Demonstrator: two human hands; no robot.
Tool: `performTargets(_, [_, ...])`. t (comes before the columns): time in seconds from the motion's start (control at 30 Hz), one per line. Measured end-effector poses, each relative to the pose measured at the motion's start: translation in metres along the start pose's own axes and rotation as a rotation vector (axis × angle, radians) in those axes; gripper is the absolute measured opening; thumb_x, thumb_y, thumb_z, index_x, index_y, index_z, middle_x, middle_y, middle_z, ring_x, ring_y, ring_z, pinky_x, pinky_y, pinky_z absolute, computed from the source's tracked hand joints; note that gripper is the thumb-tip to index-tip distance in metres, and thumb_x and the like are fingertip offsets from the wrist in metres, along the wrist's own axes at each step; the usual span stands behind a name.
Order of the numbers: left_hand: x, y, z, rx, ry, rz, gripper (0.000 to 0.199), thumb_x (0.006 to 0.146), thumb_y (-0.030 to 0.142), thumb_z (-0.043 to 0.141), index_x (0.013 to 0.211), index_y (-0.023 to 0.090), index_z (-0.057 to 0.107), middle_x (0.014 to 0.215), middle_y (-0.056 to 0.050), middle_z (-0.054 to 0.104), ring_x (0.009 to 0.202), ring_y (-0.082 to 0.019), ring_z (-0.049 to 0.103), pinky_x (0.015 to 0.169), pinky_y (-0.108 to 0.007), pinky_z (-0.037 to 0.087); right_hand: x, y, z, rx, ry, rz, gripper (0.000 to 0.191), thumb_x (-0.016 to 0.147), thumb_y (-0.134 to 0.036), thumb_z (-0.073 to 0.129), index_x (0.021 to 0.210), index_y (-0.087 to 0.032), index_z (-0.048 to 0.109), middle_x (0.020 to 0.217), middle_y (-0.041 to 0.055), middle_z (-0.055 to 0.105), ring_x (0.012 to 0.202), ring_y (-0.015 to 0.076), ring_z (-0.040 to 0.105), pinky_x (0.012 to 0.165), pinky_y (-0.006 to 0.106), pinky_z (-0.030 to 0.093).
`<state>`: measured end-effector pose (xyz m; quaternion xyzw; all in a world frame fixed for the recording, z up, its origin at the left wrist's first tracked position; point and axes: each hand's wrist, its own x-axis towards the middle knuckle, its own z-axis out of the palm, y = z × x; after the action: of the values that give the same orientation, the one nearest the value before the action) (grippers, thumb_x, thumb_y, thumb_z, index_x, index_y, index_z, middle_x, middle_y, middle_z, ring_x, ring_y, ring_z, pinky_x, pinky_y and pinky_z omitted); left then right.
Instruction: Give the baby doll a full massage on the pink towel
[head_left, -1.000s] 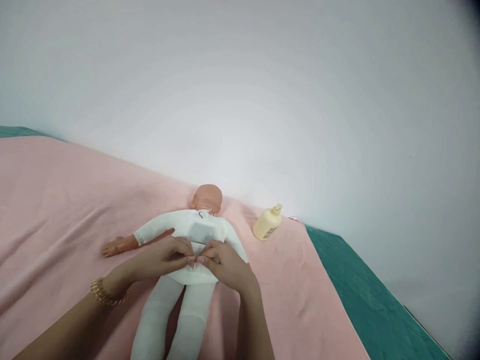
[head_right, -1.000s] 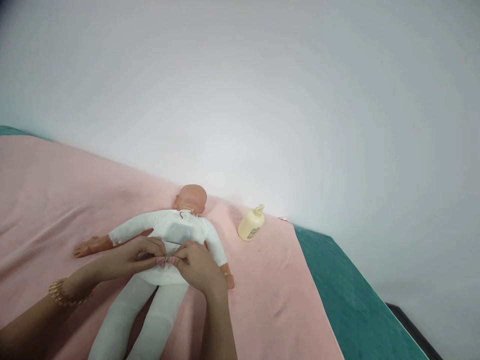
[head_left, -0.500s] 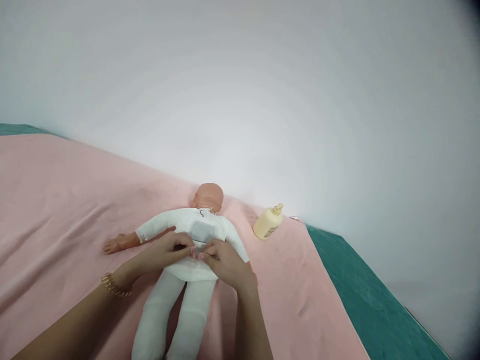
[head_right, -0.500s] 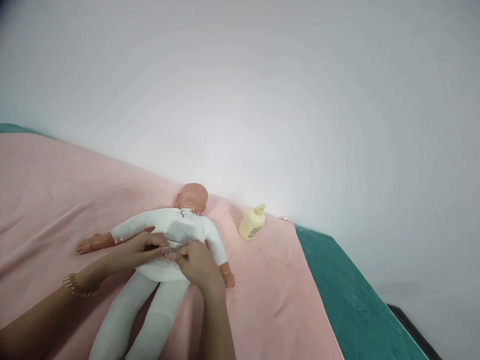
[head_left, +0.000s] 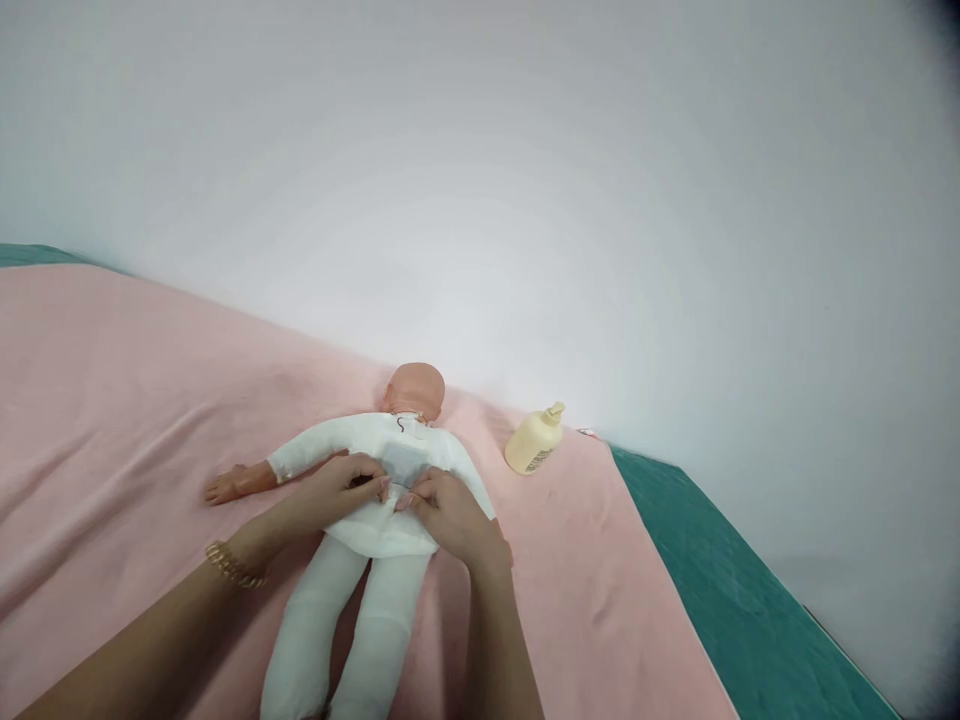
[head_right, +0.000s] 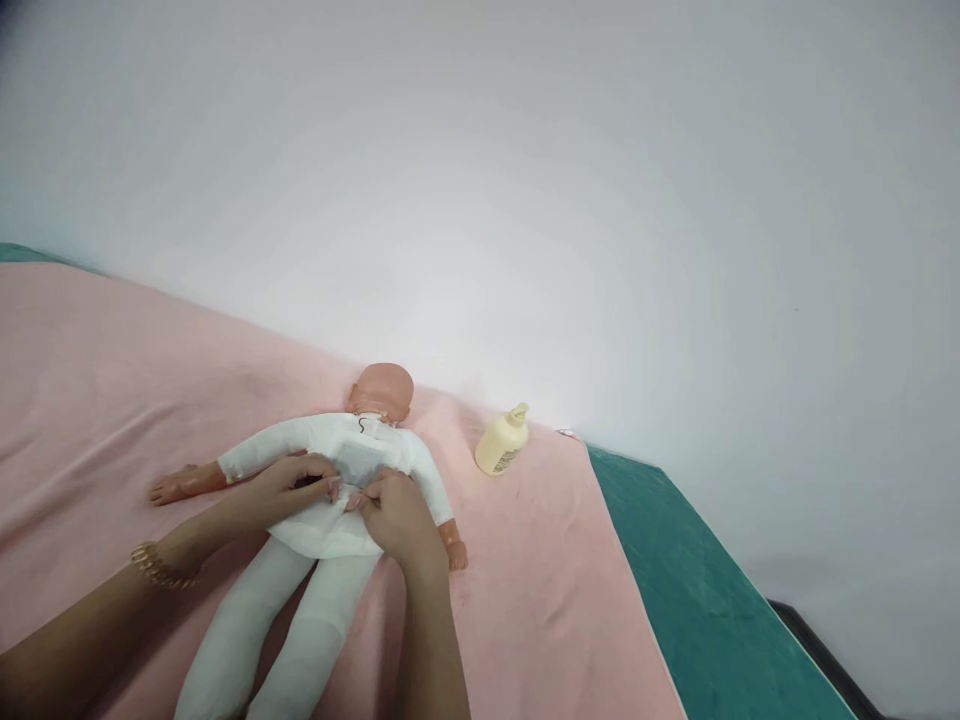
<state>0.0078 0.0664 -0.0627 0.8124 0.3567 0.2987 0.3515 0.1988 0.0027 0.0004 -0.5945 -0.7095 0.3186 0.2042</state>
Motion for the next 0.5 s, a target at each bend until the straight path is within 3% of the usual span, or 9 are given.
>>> performTargets(0.13, [0.000, 0.005, -0.001, -0.038, 0.019, 0.022, 0.039, 0.092, 0.043, 0.045, 0.073, 0.018, 0.067, 0.074, -0.003, 0.064, 0.076, -0.021, 0.056, 0.076, -0.034, 0.043, 0.002, 0.001, -0.001, 0.046, 0.043, 0.015, 0.029, 0.094, -0.019, 0.053, 0.079, -0.022, 0.078, 0.091, 0.0024, 0.061, 0.084, 0.0144, 0.057, 0.078, 0.027, 0.039])
performTargets(0.27, [0.003, 0.003, 0.003, -0.039, 0.097, 0.133, 0.035, 0.094, 0.039, 0.044, 0.076, 0.019, 0.065, 0.081, -0.003, 0.067, 0.084, -0.021, 0.056, 0.083, -0.034, 0.041, 0.008, 0.008, 0.002, 0.073, 0.114, -0.020, 0.030, 0.096, -0.022, 0.051, 0.078, -0.018, 0.075, 0.084, 0.0023, 0.061, 0.082, 0.0151, 0.057, 0.075, 0.026, 0.039])
performTargets(0.5, [0.008, -0.005, 0.009, -0.019, 0.077, 0.166, 0.031, 0.093, 0.035, 0.046, 0.073, 0.019, 0.065, 0.079, -0.002, 0.067, 0.081, -0.020, 0.057, 0.084, -0.035, 0.040, 0.019, 0.018, 0.016, 0.066, 0.214, -0.072, 0.033, 0.093, -0.016, 0.051, 0.065, -0.018, 0.068, 0.077, 0.0018, 0.065, 0.082, 0.0166, 0.058, 0.079, 0.028, 0.038])
